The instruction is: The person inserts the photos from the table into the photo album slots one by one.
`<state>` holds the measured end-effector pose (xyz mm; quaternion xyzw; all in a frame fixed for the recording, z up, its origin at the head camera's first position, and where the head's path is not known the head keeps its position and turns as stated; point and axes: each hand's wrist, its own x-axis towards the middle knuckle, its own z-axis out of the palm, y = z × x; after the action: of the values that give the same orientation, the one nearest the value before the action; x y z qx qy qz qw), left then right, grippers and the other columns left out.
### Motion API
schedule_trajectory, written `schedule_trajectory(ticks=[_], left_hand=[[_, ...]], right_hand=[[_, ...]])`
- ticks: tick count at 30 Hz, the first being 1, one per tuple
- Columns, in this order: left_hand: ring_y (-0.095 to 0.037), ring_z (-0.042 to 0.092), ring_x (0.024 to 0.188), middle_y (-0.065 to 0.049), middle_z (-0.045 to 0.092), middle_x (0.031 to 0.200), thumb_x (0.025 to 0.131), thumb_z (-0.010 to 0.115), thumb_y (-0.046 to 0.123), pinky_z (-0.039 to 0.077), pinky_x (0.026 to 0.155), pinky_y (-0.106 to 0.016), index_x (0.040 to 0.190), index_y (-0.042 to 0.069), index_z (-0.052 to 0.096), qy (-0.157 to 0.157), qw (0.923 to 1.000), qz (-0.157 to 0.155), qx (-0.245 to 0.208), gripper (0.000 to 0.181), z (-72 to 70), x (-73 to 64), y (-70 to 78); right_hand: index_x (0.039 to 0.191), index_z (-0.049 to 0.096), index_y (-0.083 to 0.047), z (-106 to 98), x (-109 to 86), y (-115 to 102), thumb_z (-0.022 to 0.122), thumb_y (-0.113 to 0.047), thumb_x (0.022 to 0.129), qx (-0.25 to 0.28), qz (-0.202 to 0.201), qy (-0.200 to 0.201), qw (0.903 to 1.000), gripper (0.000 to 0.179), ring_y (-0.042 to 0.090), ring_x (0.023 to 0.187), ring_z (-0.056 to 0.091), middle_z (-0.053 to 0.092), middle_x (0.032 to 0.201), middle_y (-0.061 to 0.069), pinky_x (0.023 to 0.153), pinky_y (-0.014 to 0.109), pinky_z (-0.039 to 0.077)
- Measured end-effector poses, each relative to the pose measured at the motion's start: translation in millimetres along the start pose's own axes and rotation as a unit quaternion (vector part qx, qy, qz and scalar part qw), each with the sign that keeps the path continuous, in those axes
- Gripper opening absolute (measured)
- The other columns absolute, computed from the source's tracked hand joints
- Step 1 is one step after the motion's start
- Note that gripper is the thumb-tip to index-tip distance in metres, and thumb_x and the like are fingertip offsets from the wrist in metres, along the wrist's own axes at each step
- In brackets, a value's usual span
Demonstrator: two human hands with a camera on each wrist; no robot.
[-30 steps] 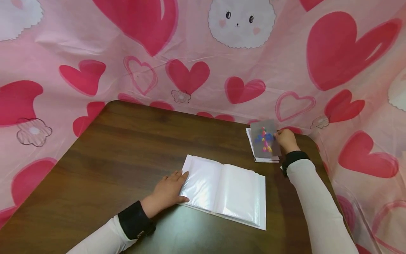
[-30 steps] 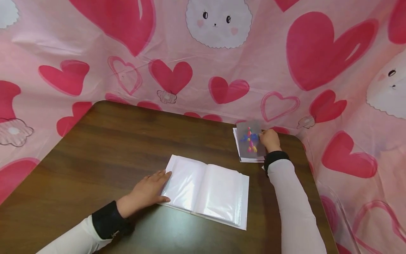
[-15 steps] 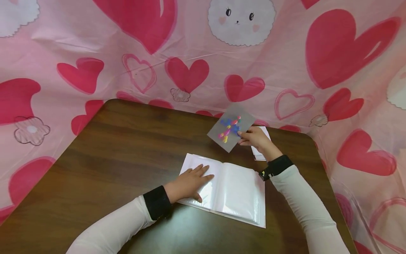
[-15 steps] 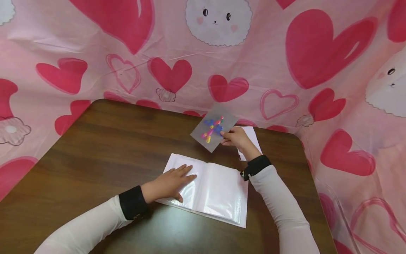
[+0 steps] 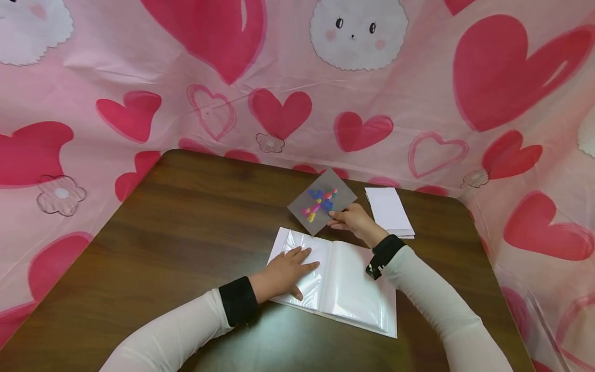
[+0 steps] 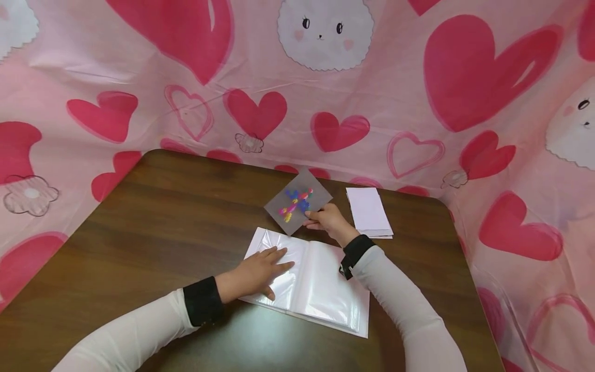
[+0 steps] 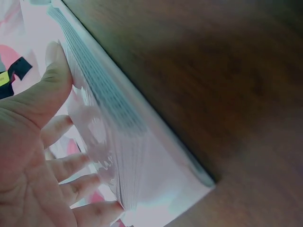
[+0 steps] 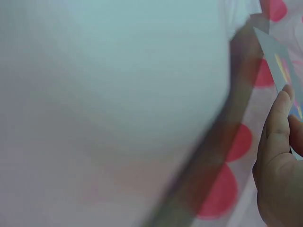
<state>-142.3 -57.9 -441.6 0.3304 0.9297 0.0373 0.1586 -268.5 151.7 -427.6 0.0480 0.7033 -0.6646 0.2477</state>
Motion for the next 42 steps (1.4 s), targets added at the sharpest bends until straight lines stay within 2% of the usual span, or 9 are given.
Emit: schedule_trajectory(ticks=[6,14,17,24,31,37,42], left_hand=[[-0.032,0.027,0.14,-0.011,0.028,0.154,0.069,0.078,0.046,0.035,0.103,-0.054,0.145,0.025,0.042,0.0,0.9997,-0.004,-0.024,0.087,1.4,1.1,-1.1],[-0.033,0.028,0.139,-0.012,0.027,0.154,0.068,0.079,0.045,0.034,0.102,-0.056,0.144,0.024,0.043,0.003,0.999,-0.006,-0.043,0.086,4.1,2.0,-2.0],[-0.034,0.028,0.139,-0.012,0.026,0.154,0.068,0.079,0.045,0.034,0.102,-0.057,0.144,0.025,0.042,0.002,0.999,-0.007,-0.045,0.087,4.7,1.5,-1.9],[-0.034,0.031,0.137,-0.012,0.028,0.153,0.068,0.079,0.046,0.036,0.101,-0.056,0.144,0.024,0.043,0.011,0.9994,-0.004,-0.031,0.087,2.8,2.0,-1.8],[-0.035,0.032,0.137,-0.012,0.027,0.153,0.067,0.08,0.044,0.036,0.1,-0.056,0.144,0.024,0.043,0.021,0.9995,-0.003,-0.025,0.088,-3.3,3.2,-4.7],[-0.035,0.033,0.136,-0.013,0.028,0.153,0.067,0.079,0.045,0.036,0.1,-0.056,0.144,0.024,0.043,0.015,0.9995,-0.003,-0.029,0.087,-3.4,2.3,-3.1],[-0.034,0.033,0.136,-0.012,0.028,0.153,0.067,0.078,0.046,0.036,0.101,-0.056,0.144,0.025,0.043,0.009,0.9995,-0.007,-0.029,0.087,-2.3,1.0,0.4]], right_hand=[[0.131,0.043,0.009,0.6,4.4,11.1,0.052,0.001,0.094,0.053,0.032,0.003,0.9981,0.038,0.015,0.07,0.068,0.066,0.08,0.006,0.069,0.025,0.055],[0.112,0.05,0.017,3.3,11.7,18.2,0.051,0.0,0.095,0.111,0.057,0.005,0.9921,0.024,0.016,0.073,0.069,0.064,0.083,0.011,0.075,0.026,0.054],[0.116,0.049,0.018,6.3,13.3,19.2,0.052,-0.001,0.095,0.113,0.063,0.0,0.9916,0.029,0.016,0.073,0.07,0.064,0.083,0.011,0.076,0.026,0.054],[0.124,0.043,0.019,9.4,16.1,17.3,0.05,-0.002,0.096,0.13,0.051,0.019,0.99,0.035,0.014,0.071,0.069,0.066,0.076,0.009,0.074,0.023,0.054],[0.13,0.037,0.018,8.7,18.0,14.7,0.048,0.0,0.097,0.114,0.041,-0.013,0.9926,0.039,0.014,0.071,0.069,0.068,0.076,0.008,0.072,0.024,0.054],[0.132,0.038,0.013,9.9,16.3,16.6,0.048,0.0,0.096,0.111,0.04,-0.002,0.9931,0.04,0.015,0.07,0.069,0.067,0.075,0.008,0.071,0.025,0.055],[0.133,0.04,0.011,9.7,13.5,21.8,0.049,0.001,0.096,0.074,0.032,-0.009,0.9967,0.04,0.014,0.069,0.069,0.066,0.077,0.006,0.071,0.025,0.055]])
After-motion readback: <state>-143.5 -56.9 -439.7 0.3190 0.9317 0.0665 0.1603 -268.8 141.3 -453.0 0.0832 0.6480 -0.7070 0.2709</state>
